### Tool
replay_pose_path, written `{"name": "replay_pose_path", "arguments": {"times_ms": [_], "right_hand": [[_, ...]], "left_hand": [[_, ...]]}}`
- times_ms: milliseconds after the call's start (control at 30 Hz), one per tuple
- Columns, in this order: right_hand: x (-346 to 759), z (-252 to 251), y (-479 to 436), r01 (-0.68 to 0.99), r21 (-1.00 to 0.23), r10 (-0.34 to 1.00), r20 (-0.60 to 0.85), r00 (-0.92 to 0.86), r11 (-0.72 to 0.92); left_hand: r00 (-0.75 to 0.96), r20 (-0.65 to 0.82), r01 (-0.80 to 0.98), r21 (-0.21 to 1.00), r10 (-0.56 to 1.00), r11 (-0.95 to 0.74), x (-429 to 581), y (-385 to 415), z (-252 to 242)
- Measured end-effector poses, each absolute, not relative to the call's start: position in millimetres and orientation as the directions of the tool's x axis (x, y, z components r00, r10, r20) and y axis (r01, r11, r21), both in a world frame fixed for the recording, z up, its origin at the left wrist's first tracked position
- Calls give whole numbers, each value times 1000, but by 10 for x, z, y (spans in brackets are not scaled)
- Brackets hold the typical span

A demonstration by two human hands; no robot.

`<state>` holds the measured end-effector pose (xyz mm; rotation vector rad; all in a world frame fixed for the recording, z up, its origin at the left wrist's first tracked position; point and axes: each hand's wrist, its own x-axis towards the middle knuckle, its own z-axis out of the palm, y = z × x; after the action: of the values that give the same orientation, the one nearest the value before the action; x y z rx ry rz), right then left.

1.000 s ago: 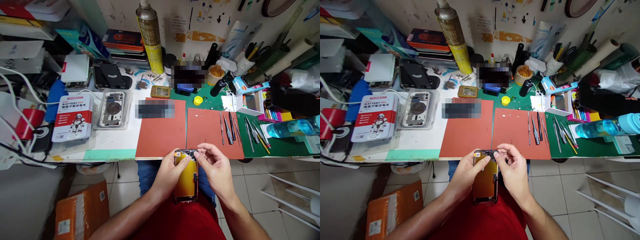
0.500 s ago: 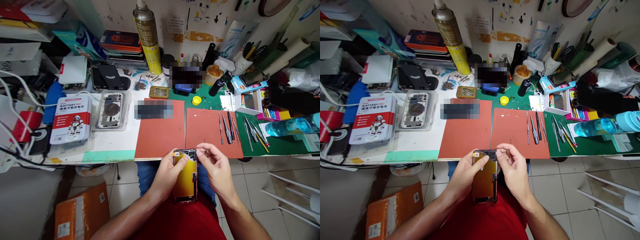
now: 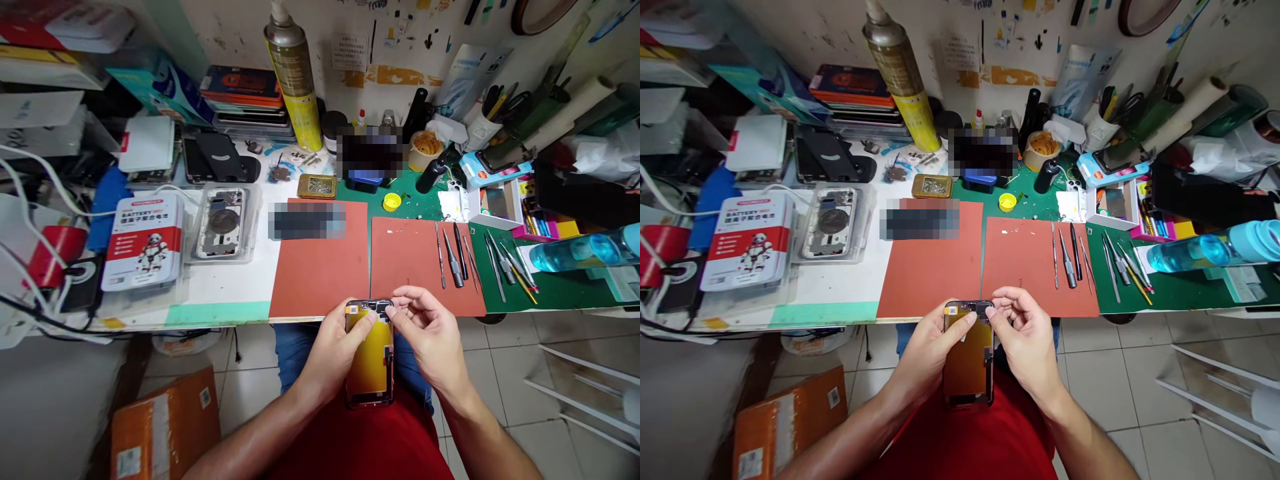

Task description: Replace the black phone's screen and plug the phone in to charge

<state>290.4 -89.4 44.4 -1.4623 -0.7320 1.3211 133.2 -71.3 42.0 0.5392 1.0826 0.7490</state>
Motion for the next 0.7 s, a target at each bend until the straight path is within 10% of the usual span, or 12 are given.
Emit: {"name": "replay_pose_path", "arguments": {"times_ms": [700], "right_hand": [[2896, 445, -914, -187, -933, 908, -346, 237, -307]], "left_hand": [[277, -573, -295, 713, 771, 636, 1345, -680, 433]]}}
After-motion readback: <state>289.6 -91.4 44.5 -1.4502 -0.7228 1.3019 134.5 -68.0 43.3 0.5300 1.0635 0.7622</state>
